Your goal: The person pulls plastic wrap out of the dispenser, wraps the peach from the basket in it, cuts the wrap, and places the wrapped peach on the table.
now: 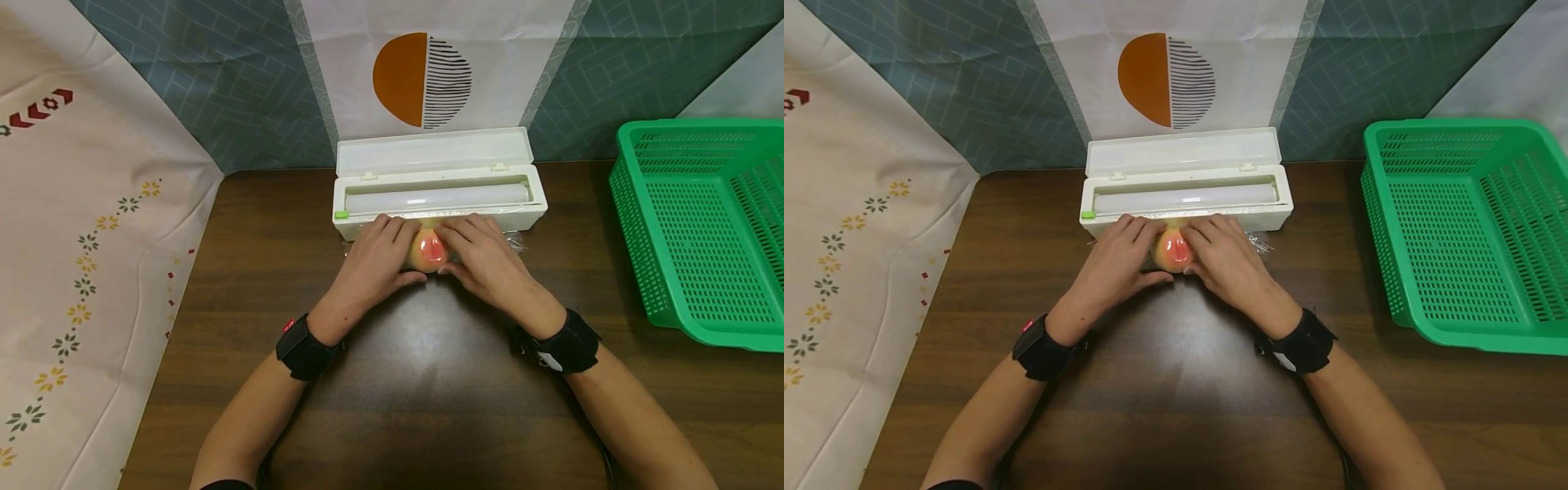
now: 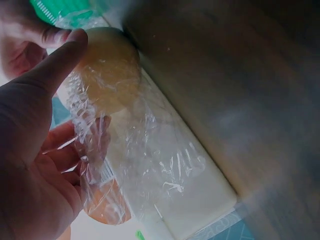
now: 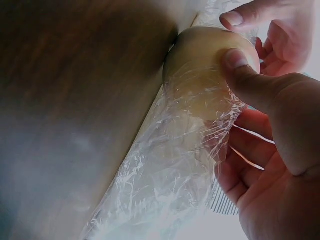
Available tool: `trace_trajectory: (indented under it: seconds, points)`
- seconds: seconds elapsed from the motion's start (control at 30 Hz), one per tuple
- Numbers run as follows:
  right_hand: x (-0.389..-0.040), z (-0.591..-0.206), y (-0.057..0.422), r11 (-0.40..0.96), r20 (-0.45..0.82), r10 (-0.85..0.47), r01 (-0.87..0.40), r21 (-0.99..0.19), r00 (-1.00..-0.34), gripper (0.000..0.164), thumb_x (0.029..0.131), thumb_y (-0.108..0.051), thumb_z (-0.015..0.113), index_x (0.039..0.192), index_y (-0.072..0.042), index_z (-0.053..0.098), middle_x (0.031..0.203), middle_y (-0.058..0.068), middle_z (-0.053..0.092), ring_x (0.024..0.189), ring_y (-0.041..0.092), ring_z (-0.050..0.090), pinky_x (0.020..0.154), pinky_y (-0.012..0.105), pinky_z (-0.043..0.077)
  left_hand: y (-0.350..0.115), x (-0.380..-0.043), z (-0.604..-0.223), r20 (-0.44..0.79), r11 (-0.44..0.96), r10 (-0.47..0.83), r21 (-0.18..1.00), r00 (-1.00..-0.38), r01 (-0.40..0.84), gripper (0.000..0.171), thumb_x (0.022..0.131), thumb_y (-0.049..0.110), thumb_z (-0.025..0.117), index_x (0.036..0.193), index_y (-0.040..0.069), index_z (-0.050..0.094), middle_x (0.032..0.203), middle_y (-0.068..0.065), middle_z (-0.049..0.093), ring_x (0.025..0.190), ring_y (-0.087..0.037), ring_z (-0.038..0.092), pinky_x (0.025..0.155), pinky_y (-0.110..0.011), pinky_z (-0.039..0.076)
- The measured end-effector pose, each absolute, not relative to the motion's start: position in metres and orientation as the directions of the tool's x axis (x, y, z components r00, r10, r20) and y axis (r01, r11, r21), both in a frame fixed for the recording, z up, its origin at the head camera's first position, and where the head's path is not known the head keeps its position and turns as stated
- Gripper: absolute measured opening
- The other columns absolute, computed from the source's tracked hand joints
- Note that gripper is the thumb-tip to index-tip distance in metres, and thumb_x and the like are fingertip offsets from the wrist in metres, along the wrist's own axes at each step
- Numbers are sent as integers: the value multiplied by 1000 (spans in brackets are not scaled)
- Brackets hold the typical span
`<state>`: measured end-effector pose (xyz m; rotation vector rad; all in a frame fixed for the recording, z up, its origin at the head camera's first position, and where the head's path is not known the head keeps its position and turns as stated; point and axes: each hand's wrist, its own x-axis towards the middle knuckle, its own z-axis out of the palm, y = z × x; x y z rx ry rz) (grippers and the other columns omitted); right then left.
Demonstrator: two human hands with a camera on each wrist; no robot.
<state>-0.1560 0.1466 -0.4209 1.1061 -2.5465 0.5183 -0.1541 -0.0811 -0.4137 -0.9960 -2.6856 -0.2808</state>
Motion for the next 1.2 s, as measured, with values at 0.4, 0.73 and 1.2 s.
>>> trace_trajectory:
  seconds: [0.4,0.73,1.2]
  points:
    - [-156,-422,146,622,439,-615,-745,-241,-655,65,77,-28,82,129,-1,55,121,13,59,115,29,50,90,46,37,-80,-156,-414,348,749,603,62,-718,660,76,69,55,80,122,5,59,111,-8,61,100,-26,50,88,-40,43]
    - [-155,-422,145,616,451,-617,-753,-232,-644,59,79,-27,81,126,0,59,122,15,54,112,31,48,94,49,36,-83,-156,-412,328,752,607,56,-723,657,76,71,58,77,124,5,61,117,-8,63,99,-26,49,87,-40,43]
    - [-153,-422,144,610,466,-599,-748,-262,-652,57,78,-32,80,120,1,59,120,11,57,115,27,48,90,46,37,-84,-158,-415,347,747,607,57,-715,662,75,73,59,75,123,4,64,117,-10,64,97,-26,49,86,-39,43]
